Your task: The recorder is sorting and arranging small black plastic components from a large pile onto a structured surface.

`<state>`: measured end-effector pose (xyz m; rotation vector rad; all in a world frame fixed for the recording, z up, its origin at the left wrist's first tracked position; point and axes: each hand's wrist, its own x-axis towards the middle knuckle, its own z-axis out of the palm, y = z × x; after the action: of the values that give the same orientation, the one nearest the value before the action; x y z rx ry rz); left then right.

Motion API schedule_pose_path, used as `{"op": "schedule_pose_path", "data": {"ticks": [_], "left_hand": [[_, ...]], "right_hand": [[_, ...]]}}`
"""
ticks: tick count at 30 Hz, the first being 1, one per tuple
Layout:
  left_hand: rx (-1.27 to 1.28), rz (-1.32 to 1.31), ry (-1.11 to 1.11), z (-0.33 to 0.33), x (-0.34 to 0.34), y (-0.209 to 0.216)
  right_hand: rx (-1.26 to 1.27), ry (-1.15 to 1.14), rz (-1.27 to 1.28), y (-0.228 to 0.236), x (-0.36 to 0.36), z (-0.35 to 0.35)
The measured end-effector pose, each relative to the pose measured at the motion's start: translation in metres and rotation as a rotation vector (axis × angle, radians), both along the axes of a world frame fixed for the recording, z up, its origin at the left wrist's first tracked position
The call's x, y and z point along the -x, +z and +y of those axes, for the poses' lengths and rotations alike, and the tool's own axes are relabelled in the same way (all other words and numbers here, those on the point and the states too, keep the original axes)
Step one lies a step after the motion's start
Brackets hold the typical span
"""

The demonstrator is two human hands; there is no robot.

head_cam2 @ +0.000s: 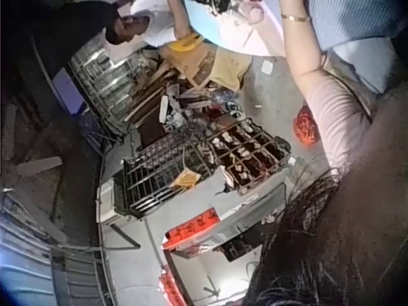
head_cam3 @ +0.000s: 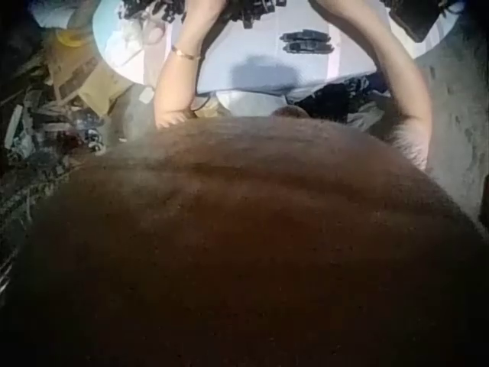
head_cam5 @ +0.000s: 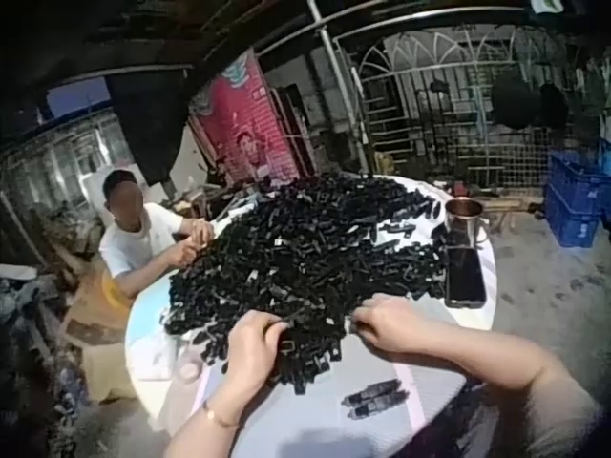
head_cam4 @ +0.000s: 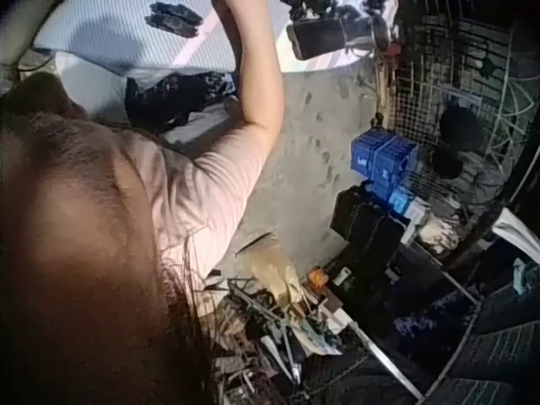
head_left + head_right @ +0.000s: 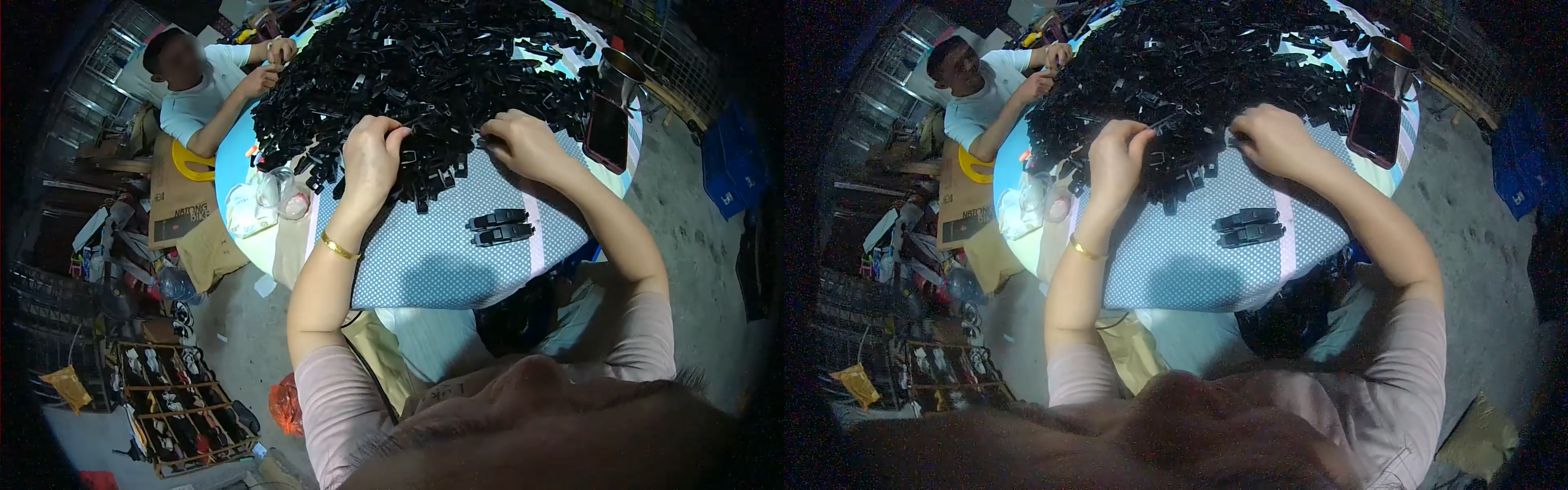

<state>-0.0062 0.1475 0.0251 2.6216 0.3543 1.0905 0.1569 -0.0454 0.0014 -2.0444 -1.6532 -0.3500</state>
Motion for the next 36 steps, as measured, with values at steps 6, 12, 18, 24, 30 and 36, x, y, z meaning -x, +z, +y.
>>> {"op": "schedule_pose_path", "data": {"ticks": [6, 12, 18, 24, 30, 36], "left_hand": [[0.469, 0.218, -0.198, -0.050, 0.009, 0.011], [0.107, 0.253, -0.344, -0.072, 0.010, -0.016], [0.105, 0.270, -0.455, -0.080, 0.016, -0.003], [0.169, 0.380, -0.571, -0.080, 0.016, -0.009], [0.106, 0.265, -0.500, -0.086, 0.015, -0.024], [0.130, 0.304, -0.517, -0.082, 0.016, -0.018]], "right_hand": [[0.083, 0.097, 0.644, 0.002, -0.020, -0.042], [0.156, 0.046, 0.536, -0.005, -0.024, -0.053], [0.042, 0.120, 0.332, 0.000, -0.004, -0.060], [0.057, -0.021, 0.068, 0.000, -0.001, -0.071], [-0.003, 0.193, 0.087, 0.013, 0.031, -0.071], [0.076, 0.171, 0.172, 0.017, 0.026, -0.073]]}}
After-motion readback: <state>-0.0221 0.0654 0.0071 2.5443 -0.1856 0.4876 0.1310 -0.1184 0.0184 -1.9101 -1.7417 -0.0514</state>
